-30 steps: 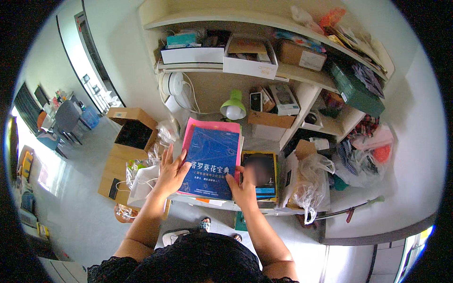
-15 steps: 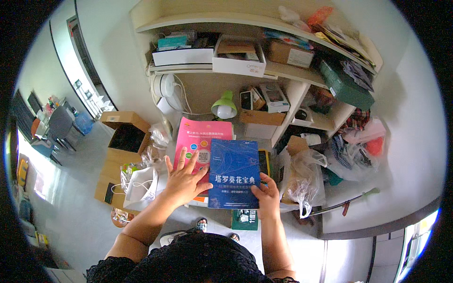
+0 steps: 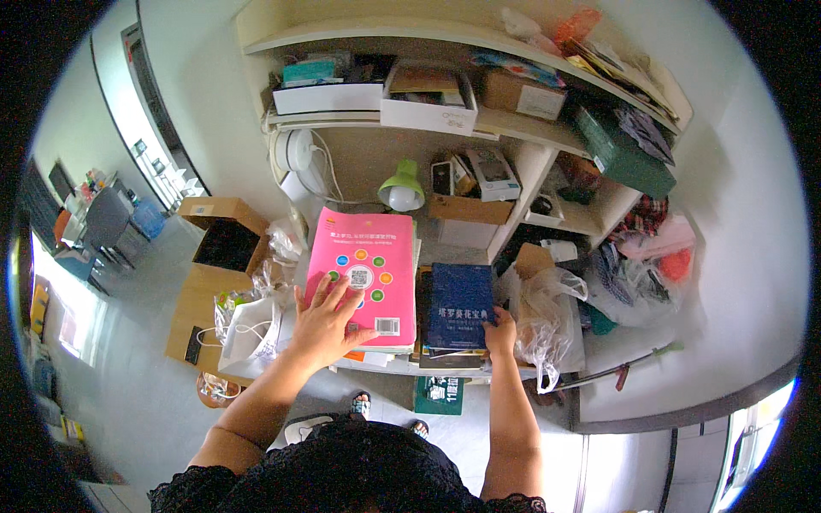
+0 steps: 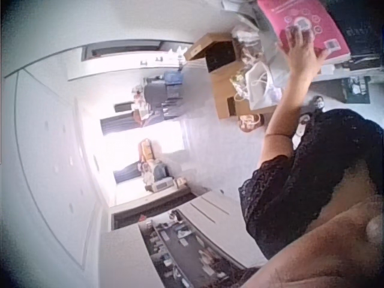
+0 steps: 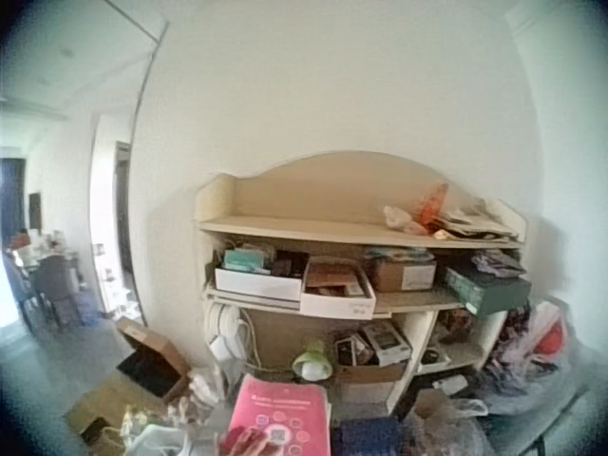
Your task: The person removes books and various items from a cluttered bookshelf, then wipes the shelves with a cloth. They rinse the cloth at the kitchen sink and return to wipe the shelves again.
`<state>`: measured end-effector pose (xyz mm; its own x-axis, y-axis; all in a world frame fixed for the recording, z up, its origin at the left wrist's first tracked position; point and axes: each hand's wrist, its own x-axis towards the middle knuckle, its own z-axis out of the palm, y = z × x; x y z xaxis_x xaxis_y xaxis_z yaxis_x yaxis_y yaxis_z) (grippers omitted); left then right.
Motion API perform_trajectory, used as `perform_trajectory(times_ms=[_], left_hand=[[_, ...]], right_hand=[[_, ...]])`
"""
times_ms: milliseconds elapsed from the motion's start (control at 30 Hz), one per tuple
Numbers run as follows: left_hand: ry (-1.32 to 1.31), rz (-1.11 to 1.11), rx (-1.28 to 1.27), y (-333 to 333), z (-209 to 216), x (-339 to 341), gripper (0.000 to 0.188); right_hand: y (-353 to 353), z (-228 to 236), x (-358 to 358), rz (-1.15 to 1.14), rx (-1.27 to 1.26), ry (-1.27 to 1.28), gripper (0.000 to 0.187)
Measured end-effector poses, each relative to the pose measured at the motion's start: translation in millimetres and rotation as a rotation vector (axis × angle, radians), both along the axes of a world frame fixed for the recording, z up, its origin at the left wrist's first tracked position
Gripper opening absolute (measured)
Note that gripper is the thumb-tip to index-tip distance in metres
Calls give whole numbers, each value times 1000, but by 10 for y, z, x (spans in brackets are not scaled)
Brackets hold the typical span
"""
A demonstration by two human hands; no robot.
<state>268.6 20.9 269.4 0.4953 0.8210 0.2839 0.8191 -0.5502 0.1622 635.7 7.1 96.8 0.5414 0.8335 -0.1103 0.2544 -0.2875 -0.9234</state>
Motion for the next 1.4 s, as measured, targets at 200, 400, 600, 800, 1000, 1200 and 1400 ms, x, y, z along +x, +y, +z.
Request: perform_trajectory(times_ms=[200, 400, 600, 800, 1000, 1200, 1400], left_hand=[[3, 8, 18, -13, 14, -13, 71], [-332, 153, 21, 66, 28, -234, 74], [-640, 167, -400, 304, -358, -477, 70], [-817, 46, -477, 305, -370, -499, 65], [-714, 18, -316, 288, -457, -459, 61], [-812, 102, -439, 328, -606, -539, 59], [-747, 119, -484, 323, -528, -542, 61]], right_hand=[[155, 916, -688, 117, 291, -698, 49], [155, 1765, -1488, 439, 351, -598, 56], [346, 1348, -1594, 553, 124, -307, 54], [195, 1751, -1901, 690, 76, -363, 64], [245, 1677, -1936, 490, 331, -677, 71], [241, 1378, -1686, 402, 130, -124, 48], [256, 1374, -1746, 374, 300, -298, 45]])
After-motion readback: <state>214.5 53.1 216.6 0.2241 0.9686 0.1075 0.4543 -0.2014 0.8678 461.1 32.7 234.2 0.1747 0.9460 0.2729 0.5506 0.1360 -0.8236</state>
